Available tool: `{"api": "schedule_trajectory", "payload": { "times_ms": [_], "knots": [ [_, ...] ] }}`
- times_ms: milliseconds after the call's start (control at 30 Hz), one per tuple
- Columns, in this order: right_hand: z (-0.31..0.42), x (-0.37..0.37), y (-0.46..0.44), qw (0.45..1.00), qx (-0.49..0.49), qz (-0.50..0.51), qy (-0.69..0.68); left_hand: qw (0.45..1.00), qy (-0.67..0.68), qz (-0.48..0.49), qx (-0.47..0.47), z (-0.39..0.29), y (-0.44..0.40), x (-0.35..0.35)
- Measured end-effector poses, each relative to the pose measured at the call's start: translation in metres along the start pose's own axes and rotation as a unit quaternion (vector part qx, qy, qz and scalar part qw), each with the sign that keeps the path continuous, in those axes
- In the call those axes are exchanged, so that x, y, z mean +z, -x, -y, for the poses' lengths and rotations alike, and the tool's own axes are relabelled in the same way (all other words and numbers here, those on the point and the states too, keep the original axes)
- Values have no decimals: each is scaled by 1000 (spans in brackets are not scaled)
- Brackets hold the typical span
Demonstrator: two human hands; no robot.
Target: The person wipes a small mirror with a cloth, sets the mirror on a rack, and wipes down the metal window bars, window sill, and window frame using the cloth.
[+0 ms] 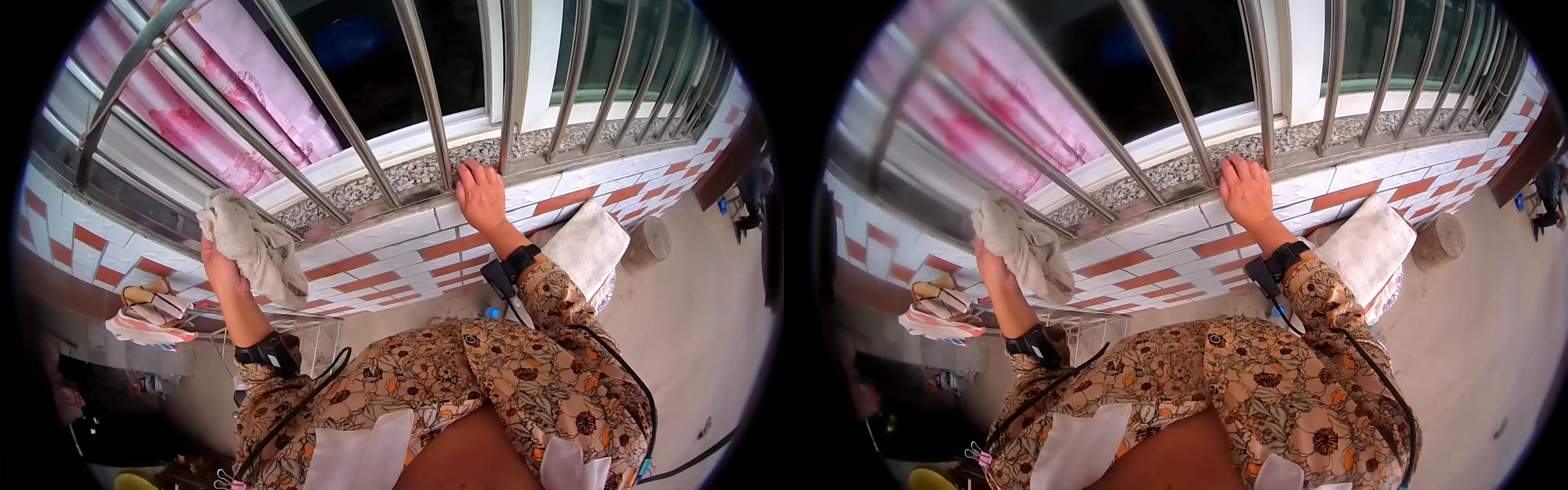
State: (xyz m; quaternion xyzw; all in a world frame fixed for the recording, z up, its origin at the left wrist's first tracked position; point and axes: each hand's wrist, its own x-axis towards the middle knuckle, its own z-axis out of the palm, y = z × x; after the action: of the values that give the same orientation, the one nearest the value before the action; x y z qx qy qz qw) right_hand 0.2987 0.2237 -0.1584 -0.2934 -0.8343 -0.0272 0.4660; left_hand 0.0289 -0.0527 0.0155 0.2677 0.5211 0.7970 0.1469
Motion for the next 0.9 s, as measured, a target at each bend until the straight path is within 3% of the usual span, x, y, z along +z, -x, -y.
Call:
{"api": "schedule_trajectory", "payload": {
  "times_ms": [33, 133, 167, 233, 267, 333, 400, 467, 500, 567, 733, 800, 900],
  "knots": [
    [1, 2, 0, 1000, 4, -8, 9, 997, -37, 0, 68, 3, -12, -1],
    [-1, 3, 1, 1000, 5, -13, 12, 957, -242, 73, 143, 24, -33, 25],
    [-1, 3, 1, 1000, 10, -4, 19, 958, -241, 72, 141, 34, -41, 30],
    [0, 1, 1, 1000, 8, -4, 20, 904, -335, 107, 245, 50, -58, 44],
    [2, 2, 1, 1000, 7, -7, 20, 904, -333, 109, 245, 55, -69, 50],
    [1, 2, 3, 1000, 6, -8, 25, 910, -359, 135, 155, 65, -89, 64],
    [0, 2, 0, 999, 4, -15, 33, 817, -503, 174, 222, 101, -117, 73],
    [4, -4, 1, 999, 21, 22, 23, 781, -483, 355, 176, 120, -131, 92],
    [5, -5, 0, 999, 23, 23, 24, 780, -483, 356, 175, 139, -136, 91],
    [4, -5, 0, 999, 16, 19, 23, 666, -606, 406, 156, 166, -137, 91],
    [2, 0, 1, 1000, 15, 9, 26, 626, -709, 307, 110, 160, -133, 68],
    [0, 1, 2, 999, 15, -2, 35, 596, -780, 187, 45, 156, -130, 57],
    [-1, 2, 1, 999, 4, -15, 34, 607, -772, 176, 67, 131, -107, 63]
  ]
}}
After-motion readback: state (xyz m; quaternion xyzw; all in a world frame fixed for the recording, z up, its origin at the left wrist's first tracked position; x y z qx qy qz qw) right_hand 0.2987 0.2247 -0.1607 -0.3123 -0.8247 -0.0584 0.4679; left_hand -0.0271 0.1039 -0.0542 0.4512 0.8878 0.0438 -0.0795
